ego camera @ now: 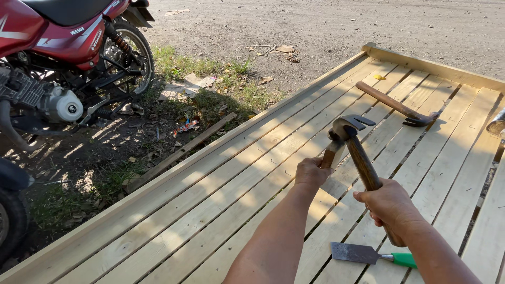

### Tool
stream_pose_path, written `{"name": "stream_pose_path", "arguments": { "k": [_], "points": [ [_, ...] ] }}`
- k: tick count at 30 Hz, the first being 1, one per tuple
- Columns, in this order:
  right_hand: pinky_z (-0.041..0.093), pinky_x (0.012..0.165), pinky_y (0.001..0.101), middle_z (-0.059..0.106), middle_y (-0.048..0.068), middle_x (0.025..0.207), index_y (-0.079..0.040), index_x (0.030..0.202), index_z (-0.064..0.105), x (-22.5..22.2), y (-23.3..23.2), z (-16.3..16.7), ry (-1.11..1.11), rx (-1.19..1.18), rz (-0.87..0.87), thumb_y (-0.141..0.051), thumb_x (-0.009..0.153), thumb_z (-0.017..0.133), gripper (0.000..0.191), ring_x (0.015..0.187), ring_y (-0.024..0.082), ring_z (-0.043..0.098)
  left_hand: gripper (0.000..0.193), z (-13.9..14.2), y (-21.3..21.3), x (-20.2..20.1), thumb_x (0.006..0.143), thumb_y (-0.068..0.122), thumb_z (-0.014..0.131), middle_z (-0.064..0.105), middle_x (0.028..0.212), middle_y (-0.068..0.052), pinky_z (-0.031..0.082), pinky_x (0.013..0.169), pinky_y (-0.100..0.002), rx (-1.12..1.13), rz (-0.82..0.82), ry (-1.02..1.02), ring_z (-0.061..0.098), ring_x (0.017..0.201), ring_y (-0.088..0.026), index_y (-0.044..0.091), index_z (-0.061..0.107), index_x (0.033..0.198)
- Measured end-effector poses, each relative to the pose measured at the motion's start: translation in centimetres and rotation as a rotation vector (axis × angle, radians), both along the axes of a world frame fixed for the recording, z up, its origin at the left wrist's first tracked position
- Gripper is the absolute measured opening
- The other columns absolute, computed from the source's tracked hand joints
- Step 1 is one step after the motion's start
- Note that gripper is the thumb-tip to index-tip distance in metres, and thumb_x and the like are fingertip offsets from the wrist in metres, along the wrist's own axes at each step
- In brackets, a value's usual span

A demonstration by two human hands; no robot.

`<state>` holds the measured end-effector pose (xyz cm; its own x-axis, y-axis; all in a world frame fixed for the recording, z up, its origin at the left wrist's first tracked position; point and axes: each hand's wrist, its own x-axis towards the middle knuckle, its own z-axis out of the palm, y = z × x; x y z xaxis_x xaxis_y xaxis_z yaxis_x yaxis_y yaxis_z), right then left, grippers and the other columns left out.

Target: The person hammers nails into a slatted wooden frame laid on the ground, using a claw hammer. They take nails from a pink bowl, position each nail on a slat, hammer it in, and move along the frame repeating the process, at one point using a small block to help position nails.

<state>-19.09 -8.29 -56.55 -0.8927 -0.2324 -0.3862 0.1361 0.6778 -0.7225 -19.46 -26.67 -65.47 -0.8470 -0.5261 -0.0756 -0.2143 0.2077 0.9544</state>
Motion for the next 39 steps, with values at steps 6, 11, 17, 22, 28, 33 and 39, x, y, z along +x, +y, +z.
{"name": "stream_pose_path", "arguments": {
  "k": [6,11,17,22,28,33,39],
  "points": [
    [0.040,0.046,0.0399,0.046,0.008,0.056,0.000,0.081,0.055,0.1,-0.9,-0.4,0.004,0.009,-0.031,-0.022,0.090,0.077,0.032,0.044,0.020,0.042,0.038,-4.2,-1.2,2.6,0.086,0.012,0.063,0.069,0.129,-0.011,0.052,0.102,-0.037,-0.325,0.023,-0.265,0.066,0.118,-0.028,0.016,0.073,0.123],
    [0.040,0.044,0.0380,0.047,0.008,0.056,-0.002,0.082,0.054,1.0,-1.5,-0.5,0.011,0.037,-0.039,-0.026,0.092,0.076,0.034,0.043,0.019,0.042,0.031,-6.7,-1.8,5.7,0.095,0.014,0.060,0.067,0.132,-0.015,0.054,0.101,-0.039,-0.438,-0.212,-0.684,0.065,0.122,-0.032,0.006,0.071,0.123],
    [0.038,0.045,0.0388,0.045,0.008,0.056,0.000,0.082,0.059,2.6,-1.6,0.5,0.091,-0.059,-0.054,-0.028,0.089,0.078,0.035,0.043,0.019,0.041,0.036,-6.9,-2.1,6.3,0.097,0.015,0.056,0.061,0.141,-0.014,0.050,0.105,-0.045,-0.514,-0.332,-0.748,0.059,0.129,-0.033,0.008,0.065,0.131],
    [0.044,0.045,0.0368,0.051,0.006,0.057,0.001,0.082,0.066,2.6,-1.5,1.1,0.287,-0.236,-0.048,-0.028,0.087,0.079,0.032,0.045,0.014,0.045,0.040,-7.2,-2.1,5.1,0.096,0.015,0.054,0.060,0.145,-0.013,0.051,0.106,-0.043,-0.509,-0.373,-0.788,0.060,0.131,-0.031,0.007,0.064,0.134],
    [0.042,0.046,0.0411,0.047,0.009,0.057,0.000,0.082,0.057,1.6,-0.9,-0.6,-0.032,-0.039,-0.065,-0.022,0.091,0.077,0.031,0.044,0.021,0.044,0.054,-8.7,-1.7,6.3,0.100,0.020,0.051,0.027,0.168,-0.014,0.044,0.112,-0.048,-0.588,-0.390,-0.770,0.038,0.148,-0.033,0.005,0.044,0.152],
    [0.040,0.045,0.0406,0.048,0.010,0.056,0.002,0.078,0.055,1.3,-0.3,-1.3,-0.028,-0.033,-0.048,-0.022,0.090,0.077,0.035,0.043,0.022,0.043,0.069,-9.1,-0.9,7.1,0.097,0.017,0.054,0.017,0.171,-0.011,0.042,0.114,-0.049,-0.633,-0.405,-0.808,0.021,0.157,-0.028,0.005,0.028,0.160],
    [0.039,0.043,0.0396,0.047,0.008,0.058,0.000,0.078,0.054,1.7,-0.2,0.7,0.035,-0.163,-0.054,-0.021,0.088,0.078,0.033,0.044,0.019,0.042,0.069,-8.4,-0.7,6.4,0.093,0.015,0.057,0.028,0.165,-0.010,0.045,0.113,-0.044,-0.600,-0.430,-0.860,0.030,0.153,-0.025,0.007,0.034,0.157]
  ]
}}
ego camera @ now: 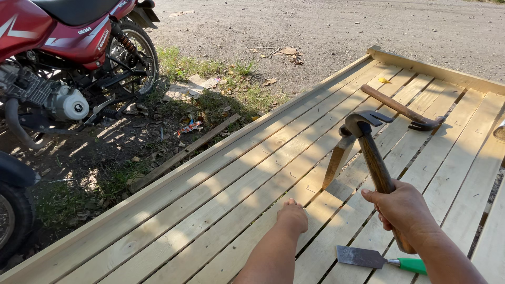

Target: The person hammers nails into a slatted wooden frame laid on the ground, using a claw hammer. They take nails from a pink bowl, position each nail on a slat, hammer it in, and move along the frame repeating the process, at one point using a small block to help position nails.

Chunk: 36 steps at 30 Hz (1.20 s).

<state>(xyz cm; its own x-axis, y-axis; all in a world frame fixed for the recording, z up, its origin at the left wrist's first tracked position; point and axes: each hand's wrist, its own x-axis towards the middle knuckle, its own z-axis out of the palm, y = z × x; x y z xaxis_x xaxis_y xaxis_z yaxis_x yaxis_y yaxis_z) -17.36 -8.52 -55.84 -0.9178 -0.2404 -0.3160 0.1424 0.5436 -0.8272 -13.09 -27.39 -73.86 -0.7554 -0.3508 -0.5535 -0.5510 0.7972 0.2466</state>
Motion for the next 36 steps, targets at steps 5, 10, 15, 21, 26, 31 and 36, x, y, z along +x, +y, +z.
{"name": "stream_pose_path", "arguments": {
  "k": [5,10,15,21,26,31,36],
  "points": [
    [0.041,0.043,0.0360,0.049,0.007,0.057,-0.001,0.078,0.056,0.6,-0.6,0.6,0.110,-0.104,-0.018,-0.021,0.088,0.076,0.030,0.043,0.017,0.044,0.067,0.1,-0.7,0.2,0.096,0.015,0.054,0.013,0.173,-0.008,0.041,0.116,-0.045,-0.003,-0.008,0.000,0.023,0.157,-0.025,0.007,0.033,0.159],
    [0.038,0.045,0.0398,0.047,0.009,0.058,0.000,0.080,0.055,-0.1,-0.6,-0.9,-0.088,0.138,0.040,-0.019,0.090,0.075,0.030,0.044,0.020,0.041,0.067,0.0,-1.0,0.0,0.096,0.014,0.053,0.011,0.174,-0.007,0.039,0.118,-0.045,0.011,-0.024,0.013,0.024,0.156,-0.024,0.010,0.032,0.160],
    [0.039,0.044,0.0408,0.046,0.009,0.057,0.001,0.079,0.053,0.3,-0.9,-2.6,-0.064,0.114,0.035,-0.022,0.090,0.076,0.034,0.044,0.020,0.040,0.071,-0.1,-1.5,0.5,0.097,0.015,0.054,0.008,0.174,-0.006,0.032,0.121,-0.050,0.029,-0.002,0.039,0.016,0.158,-0.023,0.012,0.026,0.162],
    [0.042,0.046,0.0392,0.046,0.007,0.057,0.000,0.081,0.059,2.7,-2.2,-6.6,-0.012,0.069,-0.019,-0.027,0.087,0.080,0.035,0.046,0.019,0.043,0.068,-0.9,-3.0,1.9,0.096,0.014,0.053,0.013,0.174,-0.005,0.033,0.121,-0.050,-0.009,-0.053,0.057,0.027,0.155,-0.021,0.015,0.031,0.161],
    [0.044,0.048,0.0383,0.049,0.008,0.056,-0.004,0.088,0.066,3.9,-4.3,-8.8,0.038,0.134,-0.030,-0.028,0.086,0.080,0.029,0.047,0.019,0.048,0.066,-1.8,-4.3,0.5,0.098,0.013,0.050,0.012,0.173,-0.004,0.040,0.116,-0.046,-0.007,-0.091,0.050,0.027,0.155,-0.021,0.017,0.030,0.160],
    [0.045,0.046,0.0379,0.050,0.006,0.056,0.000,0.082,0.067,2.8,-6.3,-8.9,0.100,-0.016,-0.031,-0.027,0.086,0.080,0.031,0.047,0.018,0.047,0.060,-2.4,-5.7,-0.3,0.098,0.009,0.050,0.026,0.169,-0.009,0.049,0.109,-0.042,-0.033,-0.221,0.030,0.046,0.145,-0.027,0.004,0.037,0.157],
    [0.043,0.046,0.0358,0.053,0.007,0.054,0.001,0.077,0.063,1.2,-8.5,-12.9,0.185,-0.123,-0.030,-0.025,0.085,0.081,0.033,0.045,0.016,0.049,0.054,-3.1,-7.0,0.2,0.092,0.008,0.050,0.057,0.154,-0.012,0.053,0.102,-0.039,0.013,-0.202,-0.019,0.062,0.130,-0.029,0.003,0.058,0.145]
  ]
}}
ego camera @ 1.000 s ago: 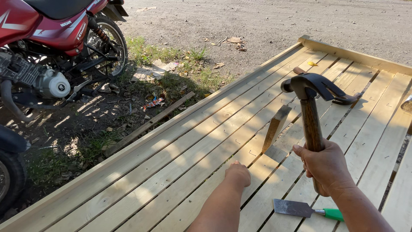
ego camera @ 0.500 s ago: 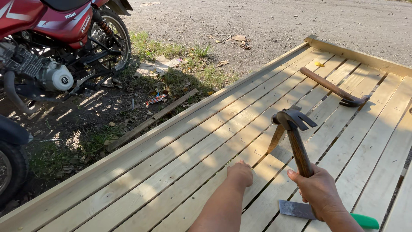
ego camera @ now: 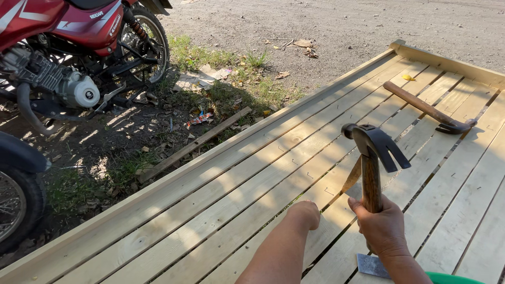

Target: The person hammers nails into a slatted wooden frame laid on the ground, using a claw hammer. They take nails from a pink bowl, position each nail on a slat, hammer it in, and move along the frame repeating the process, at one point using a small block to help position nails.

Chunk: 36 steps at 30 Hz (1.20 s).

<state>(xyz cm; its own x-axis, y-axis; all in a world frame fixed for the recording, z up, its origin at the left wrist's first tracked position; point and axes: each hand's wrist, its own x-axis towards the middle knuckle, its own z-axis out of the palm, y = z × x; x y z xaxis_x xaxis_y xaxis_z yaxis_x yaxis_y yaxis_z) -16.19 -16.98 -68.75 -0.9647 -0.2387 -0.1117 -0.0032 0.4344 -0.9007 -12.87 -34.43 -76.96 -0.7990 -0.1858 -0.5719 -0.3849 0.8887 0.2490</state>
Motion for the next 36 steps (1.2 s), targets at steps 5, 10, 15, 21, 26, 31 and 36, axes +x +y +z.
{"name": "stream_pose_path", "arguments": {
  "k": [5,10,15,21,26,31,36],
  "points": [
    [0.038,0.046,0.0453,0.049,0.013,0.058,0.000,0.087,0.058,0.5,-1.8,-6.5,-0.537,0.191,-0.023,-0.010,0.085,0.078,0.023,0.045,0.027,0.046,0.066,-0.7,-0.7,-1.2,0.095,0.006,0.053,0.032,0.166,-0.009,0.051,0.105,-0.042,0.012,0.019,0.074,0.053,0.137,-0.028,0.001,0.032,0.158],
    [0.045,0.047,0.0411,0.053,0.011,0.058,0.001,0.088,0.065,-1.1,-1.7,-7.0,-0.282,0.285,-0.044,-0.025,0.087,0.081,0.031,0.046,0.022,0.049,0.047,-1.2,-1.1,-2.1,0.093,0.007,0.055,0.053,0.151,-0.012,0.054,0.099,-0.043,-0.003,-0.015,0.049,0.062,0.127,-0.030,0.004,0.057,0.140],
    [0.046,0.047,0.0403,0.056,0.010,0.060,-0.001,0.095,0.066,-1.2,-2.7,-7.1,-0.145,0.141,-0.042,-0.030,0.086,0.079,0.033,0.045,0.022,0.050,0.030,-1.5,-1.5,-1.9,0.090,0.005,0.059,0.073,0.126,-0.017,0.059,0.091,-0.045,0.024,0.020,-0.028,0.072,0.111,-0.034,0.006,0.074,0.115],
    [0.049,0.051,0.0425,0.055,0.011,0.063,-0.002,0.098,0.067,0.2,-3.2,-7.8,-0.376,0.437,0.086,-0.025,0.086,0.080,0.028,0.049,0.023,0.054,0.033,-1.5,-2.0,-2.0,0.087,0.004,0.059,0.072,0.121,-0.014,0.057,0.090,-0.044,0.010,-0.026,0.146,0.069,0.110,-0.032,0.009,0.078,0.113],
    [0.044,0.050,0.0408,0.051,0.006,0.061,-0.003,0.096,0.069,-0.8,-3.6,-8.5,-0.171,0.196,0.052,-0.029,0.084,0.080,0.031,0.052,0.020,0.046,0.031,-1.5,-2.8,-1.2,0.086,0.003,0.059,0.074,0.119,-0.015,0.059,0.087,-0.045,0.048,0.007,-0.018,0.073,0.105,-0.033,0.006,0.076,0.112],
    [0.050,0.051,0.0402,0.061,0.009,0.060,-0.002,0.097,0.068,-0.2,-3.6,-10.1,-0.240,0.468,0.093,-0.025,0.086,0.079,0.028,0.052,0.024,0.059,0.031,-1.1,-3.3,-0.7,0.084,0.004,0.059,0.077,0.115,-0.014,0.060,0.084,-0.045,0.073,0.029,0.039,0.075,0.100,-0.031,0.008,0.078,0.108],
    [0.051,0.051,0.0432,0.057,0.011,0.060,0.001,0.096,0.067,0.1,-3.4,-8.4,-0.339,0.488,0.114,-0.028,0.087,0.080,0.033,0.052,0.026,0.059,0.031,-1.8,-3.9,-0.8,0.085,0.007,0.059,0.076,0.116,-0.016,0.059,0.083,-0.047,0.076,0.092,0.037,0.073,0.100,-0.036,0.007,0.076,0.111]
  ]
}}
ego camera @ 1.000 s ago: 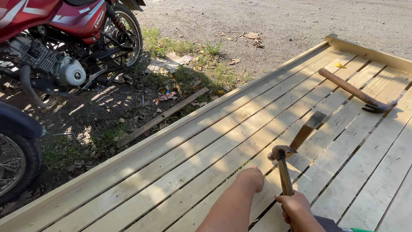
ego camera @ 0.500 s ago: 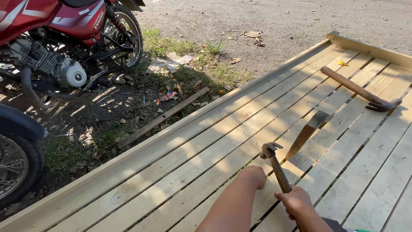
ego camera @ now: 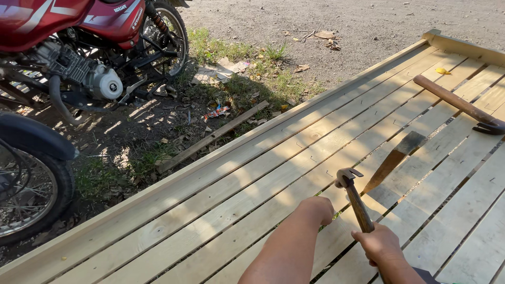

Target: The person hammers nails into a slatted wooden frame laid on the ground, using a claw hammer. They take nails from a pink bowl, position each nail on a slat, hammer it in, and move along the frame repeating the process, at one point using a small block to help position nails.

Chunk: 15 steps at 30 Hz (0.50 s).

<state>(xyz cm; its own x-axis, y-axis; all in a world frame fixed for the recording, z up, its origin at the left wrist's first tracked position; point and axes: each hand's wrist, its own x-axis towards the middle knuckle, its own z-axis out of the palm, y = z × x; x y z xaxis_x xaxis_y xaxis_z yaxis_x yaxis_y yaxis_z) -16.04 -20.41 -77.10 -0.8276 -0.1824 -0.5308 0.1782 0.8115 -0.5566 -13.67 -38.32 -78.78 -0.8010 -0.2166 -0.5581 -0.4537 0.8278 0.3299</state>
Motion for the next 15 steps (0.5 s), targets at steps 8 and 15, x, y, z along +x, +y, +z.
{"name": "stream_pose_path", "arguments": {
  "k": [8,15],
  "points": [
    [0.044,0.053,0.0373,0.057,0.010,0.062,0.002,0.085,0.066,-1.1,-1.0,-1.2,0.455,-0.340,-0.096,-0.028,0.088,0.078,0.033,0.056,0.021,0.049,0.034,-0.9,-0.8,0.3,0.082,0.002,0.059,0.074,0.119,-0.014,0.061,0.082,-0.046,-0.059,-0.194,-0.024,0.074,0.100,-0.034,0.006,0.077,0.111],
    [0.039,0.049,0.0443,0.045,0.009,0.061,0.003,0.097,0.060,-0.6,0.7,-2.3,-0.111,-0.130,-0.110,-0.019,0.089,0.079,0.030,0.048,0.024,0.044,0.032,-0.6,-0.1,0.1,0.082,0.004,0.063,0.074,0.119,-0.014,0.060,0.083,-0.045,-0.013,-0.059,0.006,0.073,0.102,-0.033,0.006,0.076,0.111]
  ]
}}
